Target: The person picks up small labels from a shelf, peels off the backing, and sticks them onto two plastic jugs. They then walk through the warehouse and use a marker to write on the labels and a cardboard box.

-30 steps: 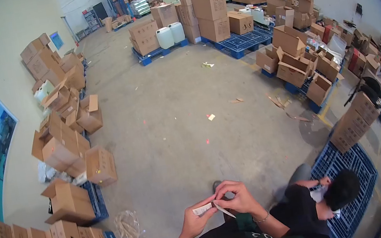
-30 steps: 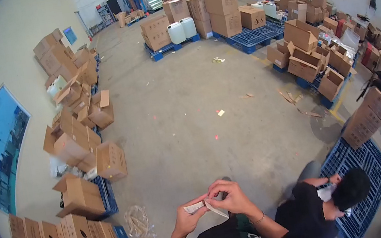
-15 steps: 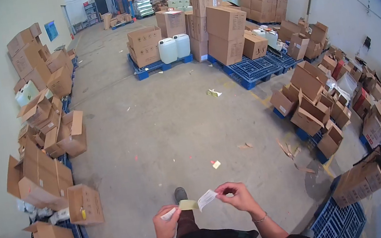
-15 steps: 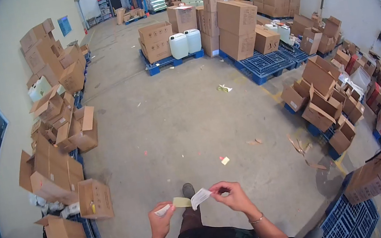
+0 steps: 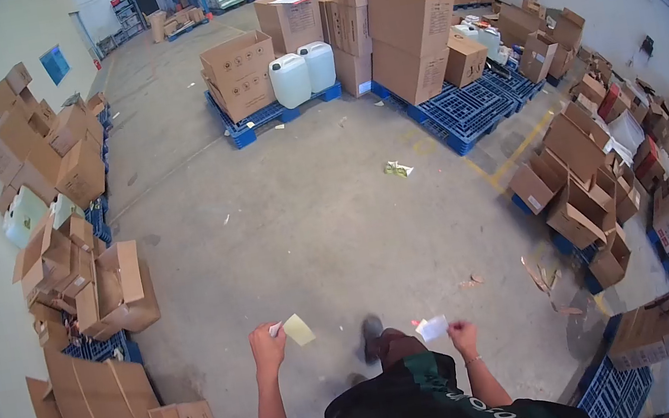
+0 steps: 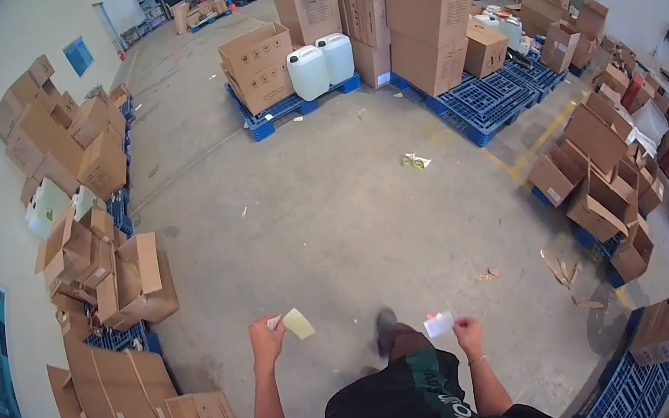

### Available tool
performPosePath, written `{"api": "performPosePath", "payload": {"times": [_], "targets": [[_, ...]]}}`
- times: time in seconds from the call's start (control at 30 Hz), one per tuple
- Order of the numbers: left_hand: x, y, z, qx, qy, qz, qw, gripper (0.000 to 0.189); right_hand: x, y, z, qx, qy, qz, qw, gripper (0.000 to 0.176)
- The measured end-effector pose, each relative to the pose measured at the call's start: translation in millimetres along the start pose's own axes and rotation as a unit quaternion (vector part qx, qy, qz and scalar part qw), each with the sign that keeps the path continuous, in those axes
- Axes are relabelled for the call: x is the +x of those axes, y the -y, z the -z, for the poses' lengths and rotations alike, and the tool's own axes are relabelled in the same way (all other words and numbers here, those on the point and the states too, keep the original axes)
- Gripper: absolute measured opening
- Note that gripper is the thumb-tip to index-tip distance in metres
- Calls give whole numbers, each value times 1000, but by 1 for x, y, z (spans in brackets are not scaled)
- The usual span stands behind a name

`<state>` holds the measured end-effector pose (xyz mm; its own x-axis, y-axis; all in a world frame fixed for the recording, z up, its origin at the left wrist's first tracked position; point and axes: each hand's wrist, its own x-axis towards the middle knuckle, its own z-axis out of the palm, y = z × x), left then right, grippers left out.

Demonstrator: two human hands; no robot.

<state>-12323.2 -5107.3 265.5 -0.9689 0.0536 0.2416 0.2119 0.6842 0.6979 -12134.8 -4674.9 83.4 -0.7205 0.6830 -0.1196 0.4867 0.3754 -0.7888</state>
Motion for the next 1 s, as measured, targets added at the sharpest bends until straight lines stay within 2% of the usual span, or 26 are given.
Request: {"api": "performPosePath", "payload": {"times": [0.03, 0.07, 0.13, 0.2, 0.23, 0.27, 0.33, 0.37, 0.4, 0.43, 0.47, 0.53, 0.57, 0.63, 0.67, 0.73, 0.8, 0.87, 0.93, 1.0], "targets": [[26, 27, -16, 39, 33, 23, 998, 12, 11, -34, -22, -47, -7, -31, 998, 17], [53, 57, -33, 79, 64, 44, 994, 12, 24, -66, -44, -147, -26, -29, 988, 22], [98, 117, -70, 157, 98, 90, 979, 16, 46, -73, -70, -211, 6, -183, 960, 20], [125, 178, -104, 229, 115, 122, 959, 18, 79, -103, -103, -192, 5, -296, 936, 19], [138, 182, -113, 225, 145, 214, 939, 19, 101, -116, -115, -206, -3, -343, 917, 18], [132, 231, -135, 256, 110, 177, 944, 21, 136, -101, -116, -210, -5, -342, 916, 18], [135, 273, -158, 285, 166, 291, 898, 26, 192, -44, -142, -235, -12, -324, 916, 17], [139, 295, -171, 204, 181, 414, 869, 28, 234, -15, -156, -235, 4, -275, 932, 17], [156, 296, -177, 139, 183, 531, 816, 30, 274, 21, -162, -240, 22, -230, 943, 18], [179, 285, -184, 147, 190, 522, 819, 30, 316, 55, -168, -213, 15, -163, 963, 21], [200, 274, -192, 155, 197, 513, 821, 31, 363, 92, -179, -146, -34, -150, 977, 21], [263, 231, -202, 189, 179, 493, 830, 31, 464, 141, -205, -95, -31, -81, 992, 14], [299, 227, -215, 186, 180, 496, 829, 31, 512, 166, -217, -82, -35, -38, 995, 11], [364, 250, -250, 235, 247, 422, 840, 31, 600, 213, -238, -13, -23, -18, 999, 9], [402, 265, -270, 235, 247, 422, 840, 31, 638, 235, -251, -14, -22, -18, 999, 9], [490, 292, -310, 307, 184, 282, 890, 31, 712, 263, -277, 34, -46, -10, 998, 9], [591, 308, -334, 263, 142, 279, 913, 30, 762, 277, -299, 8, -46, -42, 998, 10], [701, 302, -351, 236, 88, 319, 914, 27, 788, 305, -314, -58, -33, -99, 993, 13], [812, 307, -373, 216, 88, 274, 933, 25, 813, 311, -331, -113, -53, -72, 990, 15], [920, 311, -406, 182, 120, 238, 946, 22, 837, 323, -345, 18, -59, -176, 982, 9]]}}
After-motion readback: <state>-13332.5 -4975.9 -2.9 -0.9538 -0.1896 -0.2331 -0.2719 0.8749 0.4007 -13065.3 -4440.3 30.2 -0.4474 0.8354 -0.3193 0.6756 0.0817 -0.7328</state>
